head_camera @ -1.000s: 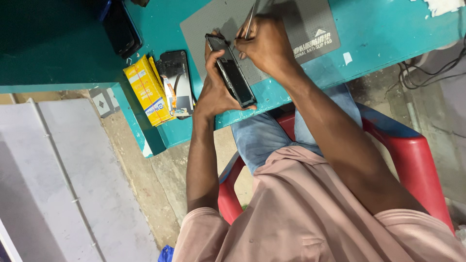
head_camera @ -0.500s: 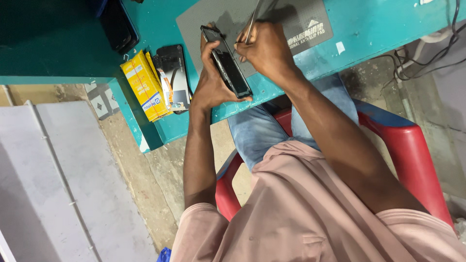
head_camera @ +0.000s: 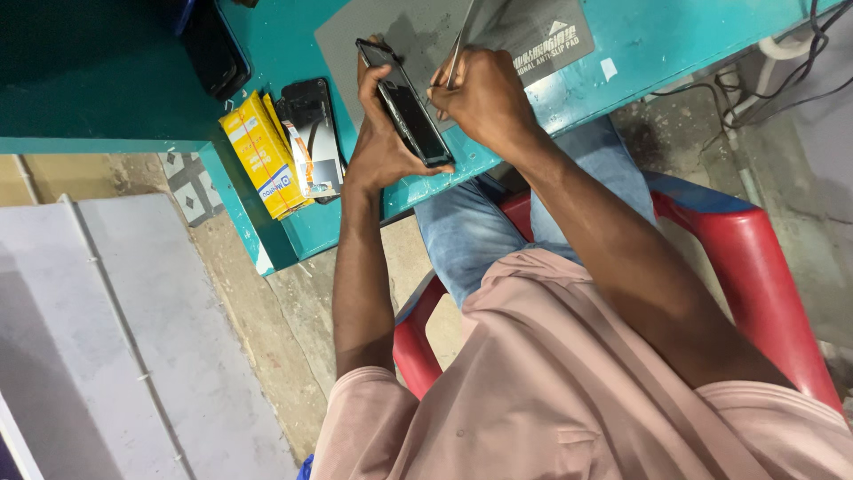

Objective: The person uses a metal tool to pry and separate the screen assembly from the frame of a disassembled smartphone. They work on the edges of the device, carefully lifting the screen to detach it from the main body.

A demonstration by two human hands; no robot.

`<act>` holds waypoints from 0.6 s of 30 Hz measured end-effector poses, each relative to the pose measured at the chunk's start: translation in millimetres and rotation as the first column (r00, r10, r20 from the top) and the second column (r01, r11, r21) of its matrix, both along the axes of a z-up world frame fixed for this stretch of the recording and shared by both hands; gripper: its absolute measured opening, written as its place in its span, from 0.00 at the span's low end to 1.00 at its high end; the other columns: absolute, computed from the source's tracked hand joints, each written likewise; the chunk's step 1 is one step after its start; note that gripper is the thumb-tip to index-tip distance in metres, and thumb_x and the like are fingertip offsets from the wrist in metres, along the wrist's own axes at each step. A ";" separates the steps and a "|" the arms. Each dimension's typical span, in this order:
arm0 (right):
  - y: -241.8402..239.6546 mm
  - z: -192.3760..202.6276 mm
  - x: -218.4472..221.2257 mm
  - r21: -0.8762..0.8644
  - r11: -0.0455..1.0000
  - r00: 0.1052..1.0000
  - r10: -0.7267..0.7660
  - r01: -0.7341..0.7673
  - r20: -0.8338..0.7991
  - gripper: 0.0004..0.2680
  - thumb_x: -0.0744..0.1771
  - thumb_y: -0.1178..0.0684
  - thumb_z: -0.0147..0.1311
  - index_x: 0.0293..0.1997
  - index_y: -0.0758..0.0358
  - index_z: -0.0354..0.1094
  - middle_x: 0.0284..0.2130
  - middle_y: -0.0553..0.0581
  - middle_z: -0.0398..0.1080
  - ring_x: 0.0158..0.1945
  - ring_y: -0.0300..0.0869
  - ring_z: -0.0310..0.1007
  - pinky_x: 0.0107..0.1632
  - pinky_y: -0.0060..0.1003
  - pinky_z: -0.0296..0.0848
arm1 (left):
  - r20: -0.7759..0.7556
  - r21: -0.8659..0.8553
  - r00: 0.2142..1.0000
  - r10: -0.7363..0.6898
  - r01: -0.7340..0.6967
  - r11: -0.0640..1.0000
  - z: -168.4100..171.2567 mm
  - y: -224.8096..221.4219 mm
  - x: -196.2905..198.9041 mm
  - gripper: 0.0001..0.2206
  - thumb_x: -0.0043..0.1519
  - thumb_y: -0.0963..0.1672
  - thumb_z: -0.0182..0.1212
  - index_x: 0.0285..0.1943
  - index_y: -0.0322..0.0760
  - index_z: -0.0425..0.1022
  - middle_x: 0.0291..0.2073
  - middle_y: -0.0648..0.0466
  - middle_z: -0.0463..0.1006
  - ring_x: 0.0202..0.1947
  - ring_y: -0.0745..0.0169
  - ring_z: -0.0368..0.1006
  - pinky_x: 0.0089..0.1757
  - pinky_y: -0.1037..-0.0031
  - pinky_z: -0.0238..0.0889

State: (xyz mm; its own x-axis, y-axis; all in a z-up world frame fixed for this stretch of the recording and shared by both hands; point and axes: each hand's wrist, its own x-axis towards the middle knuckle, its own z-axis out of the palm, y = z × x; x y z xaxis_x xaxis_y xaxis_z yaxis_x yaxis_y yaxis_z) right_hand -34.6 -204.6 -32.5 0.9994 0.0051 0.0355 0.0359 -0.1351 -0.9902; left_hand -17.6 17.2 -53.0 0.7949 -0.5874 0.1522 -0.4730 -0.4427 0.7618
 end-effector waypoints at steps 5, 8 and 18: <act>-1.0 -1.2 -9.8 0.028 1.000 1.000 -0.004 0.004 0.022 0.05 0.65 0.59 0.62 0.37 0.72 0.74 0.24 0.61 0.78 0.28 0.41 0.82 0.32 0.33 0.80 | -0.120 0.012 0.993 0.006 -0.004 1.000 -1.6 -0.1 0.5 0.70 0.36 0.54 0.94 0.77 0.49 0.29 0.65 0.40 0.71 0.67 0.43 0.72 0.70 0.55 0.63; -3.3 0.5 -14.6 -0.025 1.000 1.000 0.002 -0.001 0.028 0.04 0.65 0.59 0.62 0.35 0.71 0.75 0.23 0.60 0.77 0.26 0.41 0.81 0.30 0.34 0.78 | -0.062 -0.002 0.998 -0.010 0.010 1.000 -2.7 0.1 -0.7 0.70 0.36 0.53 0.94 0.77 0.50 0.30 0.66 0.39 0.70 0.68 0.42 0.70 0.70 0.55 0.62; -8.8 6.7 -29.3 -0.118 0.993 1.000 -0.001 0.002 0.005 0.05 0.63 0.57 0.64 0.34 0.69 0.77 0.22 0.60 0.76 0.25 0.44 0.80 0.31 0.38 0.76 | -0.070 0.011 0.997 0.023 -0.022 1.000 -6.9 2.2 -0.3 0.72 0.33 0.52 0.95 0.78 0.50 0.30 0.64 0.39 0.69 0.65 0.43 0.72 0.65 0.58 0.68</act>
